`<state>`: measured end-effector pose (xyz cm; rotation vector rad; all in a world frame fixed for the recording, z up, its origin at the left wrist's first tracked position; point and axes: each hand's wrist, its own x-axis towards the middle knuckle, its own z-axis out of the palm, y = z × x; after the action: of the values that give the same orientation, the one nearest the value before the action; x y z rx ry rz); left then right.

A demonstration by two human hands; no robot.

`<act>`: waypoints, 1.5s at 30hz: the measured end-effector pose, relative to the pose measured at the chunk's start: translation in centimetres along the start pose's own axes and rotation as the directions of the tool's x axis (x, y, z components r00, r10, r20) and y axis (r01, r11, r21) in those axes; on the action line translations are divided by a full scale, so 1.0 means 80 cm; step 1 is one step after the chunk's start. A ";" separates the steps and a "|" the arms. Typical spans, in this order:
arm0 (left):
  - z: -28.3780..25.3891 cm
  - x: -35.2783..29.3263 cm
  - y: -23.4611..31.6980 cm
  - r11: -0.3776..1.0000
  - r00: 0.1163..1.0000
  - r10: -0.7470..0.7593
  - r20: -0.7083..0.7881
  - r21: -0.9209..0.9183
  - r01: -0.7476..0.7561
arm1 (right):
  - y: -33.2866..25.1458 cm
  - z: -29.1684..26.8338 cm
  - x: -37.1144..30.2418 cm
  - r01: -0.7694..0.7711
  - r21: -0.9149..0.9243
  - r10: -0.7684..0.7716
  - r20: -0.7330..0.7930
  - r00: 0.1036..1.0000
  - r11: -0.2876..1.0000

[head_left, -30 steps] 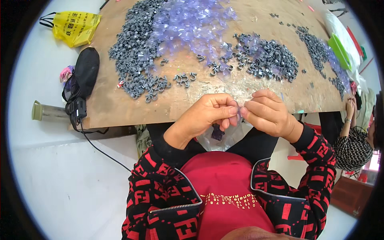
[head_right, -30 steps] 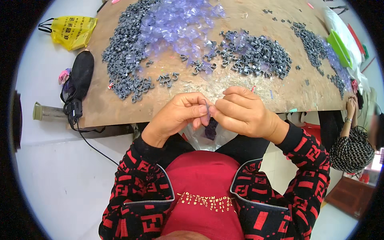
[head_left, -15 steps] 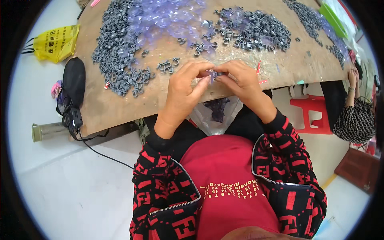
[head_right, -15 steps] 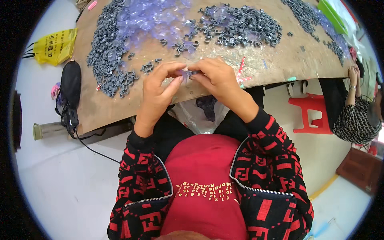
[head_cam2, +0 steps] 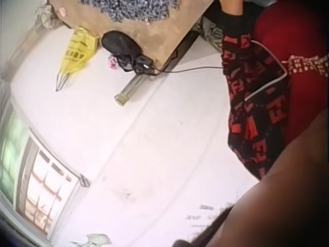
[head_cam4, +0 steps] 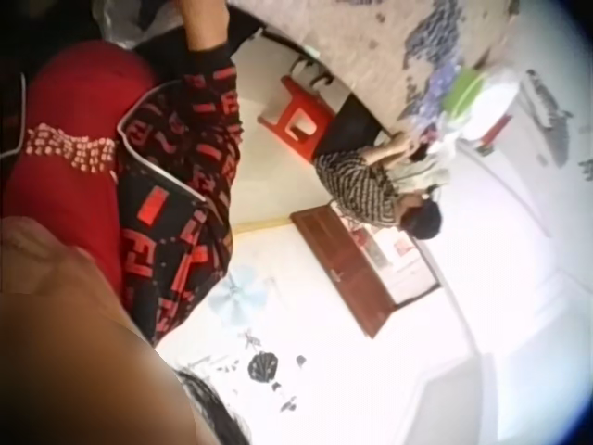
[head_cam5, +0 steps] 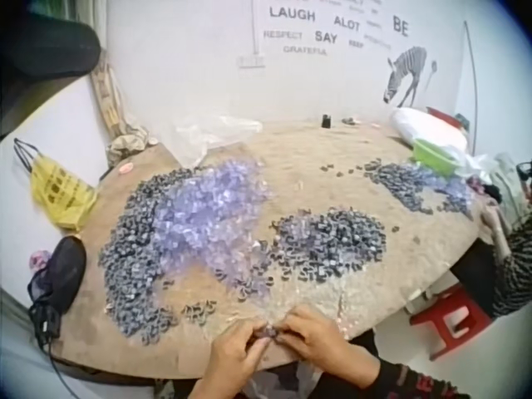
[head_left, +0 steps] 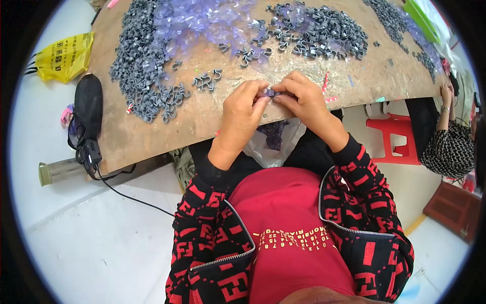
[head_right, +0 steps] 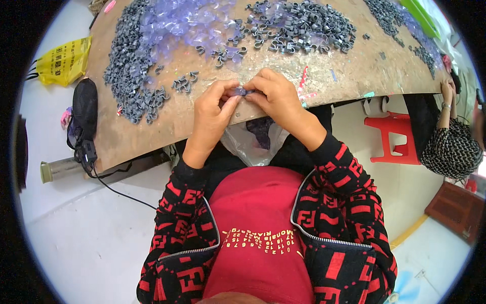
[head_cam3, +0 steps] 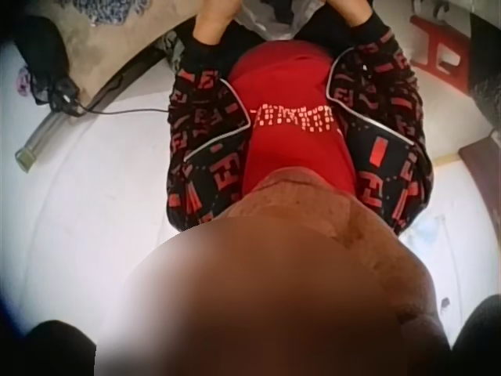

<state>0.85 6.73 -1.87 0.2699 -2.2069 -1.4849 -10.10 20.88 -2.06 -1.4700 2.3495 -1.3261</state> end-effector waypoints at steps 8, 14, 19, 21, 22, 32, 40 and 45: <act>-0.001 0.018 -0.005 0.944 0.963 0.264 0.050 0.193 -0.269 | 0.020 -0.011 0.014 0.102 -0.002 -0.102 0.077 0.992 0.995; -0.006 0.018 -0.001 0.935 0.960 0.276 0.040 0.218 -0.278 | 0.000 -0.018 0.022 -0.012 0.098 -0.001 0.131 0.991 0.995; -0.006 0.013 -0.006 0.900 0.942 0.320 0.106 0.277 -0.337 | -0.008 -0.022 0.040 0.202 -0.157 -0.170 0.196 0.966 0.967; -0.008 0.015 -0.001 0.885 0.936 0.328 0.126 0.305 -0.351 | -0.016 -0.026 0.047 0.234 -0.226 -0.168 0.276 0.946 0.946; -0.008 0.015 0.002 0.896 0.938 0.322 0.129 0.280 -0.345 | -0.016 -0.027 0.051 0.253 -0.233 -0.186 0.274 0.944 0.939; -0.013 0.025 0.002 0.874 0.920 0.330 0.209 0.300 -0.382 | -0.020 -0.026 0.082 0.188 -0.303 -0.012 0.500 0.866 0.934; -0.008 0.029 0.021 0.829 0.926 0.271 0.263 0.425 -0.363 | -0.020 -0.026 0.068 0.096 -0.274 0.025 0.405 0.914 0.957; 0.001 0.026 0.028 0.790 0.908 0.306 0.288 0.455 -0.410 | -0.007 -0.020 0.050 0.038 -0.257 0.055 0.349 0.936 0.966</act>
<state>-0.79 6.85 0.70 -0.1486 -2.6035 -0.7312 -12.63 18.75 0.73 -1.6010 2.3433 -0.6896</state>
